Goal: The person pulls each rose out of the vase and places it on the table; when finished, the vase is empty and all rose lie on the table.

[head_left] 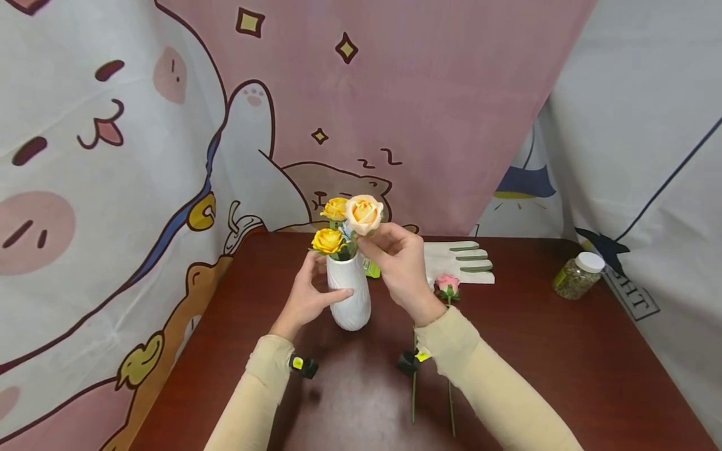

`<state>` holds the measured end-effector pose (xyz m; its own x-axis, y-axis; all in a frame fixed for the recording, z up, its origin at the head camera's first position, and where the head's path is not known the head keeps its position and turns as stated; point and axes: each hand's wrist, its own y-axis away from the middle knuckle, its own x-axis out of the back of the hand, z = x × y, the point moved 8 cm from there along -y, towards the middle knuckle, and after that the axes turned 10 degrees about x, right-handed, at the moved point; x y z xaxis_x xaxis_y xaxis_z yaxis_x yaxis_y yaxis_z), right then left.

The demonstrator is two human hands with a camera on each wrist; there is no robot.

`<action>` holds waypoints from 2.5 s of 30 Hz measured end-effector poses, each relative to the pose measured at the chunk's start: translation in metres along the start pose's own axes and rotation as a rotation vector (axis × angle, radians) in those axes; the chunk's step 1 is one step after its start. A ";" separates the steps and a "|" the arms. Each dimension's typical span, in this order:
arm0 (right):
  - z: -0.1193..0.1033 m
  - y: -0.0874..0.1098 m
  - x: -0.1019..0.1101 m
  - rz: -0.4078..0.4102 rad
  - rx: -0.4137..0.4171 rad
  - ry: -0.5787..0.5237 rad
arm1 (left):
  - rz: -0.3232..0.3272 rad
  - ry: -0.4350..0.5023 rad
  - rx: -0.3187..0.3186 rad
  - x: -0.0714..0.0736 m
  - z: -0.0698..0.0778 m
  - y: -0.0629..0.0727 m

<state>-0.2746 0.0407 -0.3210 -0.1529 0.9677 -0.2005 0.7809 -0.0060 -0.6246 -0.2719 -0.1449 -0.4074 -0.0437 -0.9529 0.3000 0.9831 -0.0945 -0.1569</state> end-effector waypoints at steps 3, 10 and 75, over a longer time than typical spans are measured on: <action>-0.002 -0.002 0.001 0.007 -0.005 -0.033 | 0.003 0.004 -0.002 0.000 0.000 -0.001; -0.006 -0.008 0.006 0.039 0.011 -0.101 | -0.003 0.017 0.012 0.000 -0.001 -0.001; -0.096 -0.053 0.114 0.286 0.256 -0.414 | -0.018 0.014 -0.004 0.000 -0.003 -0.002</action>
<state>-0.2755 0.1754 -0.2381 -0.2223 0.7393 -0.6356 0.6622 -0.3640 -0.6550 -0.2739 -0.1453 -0.4100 -0.0633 -0.9549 0.2900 0.9814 -0.1124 -0.1558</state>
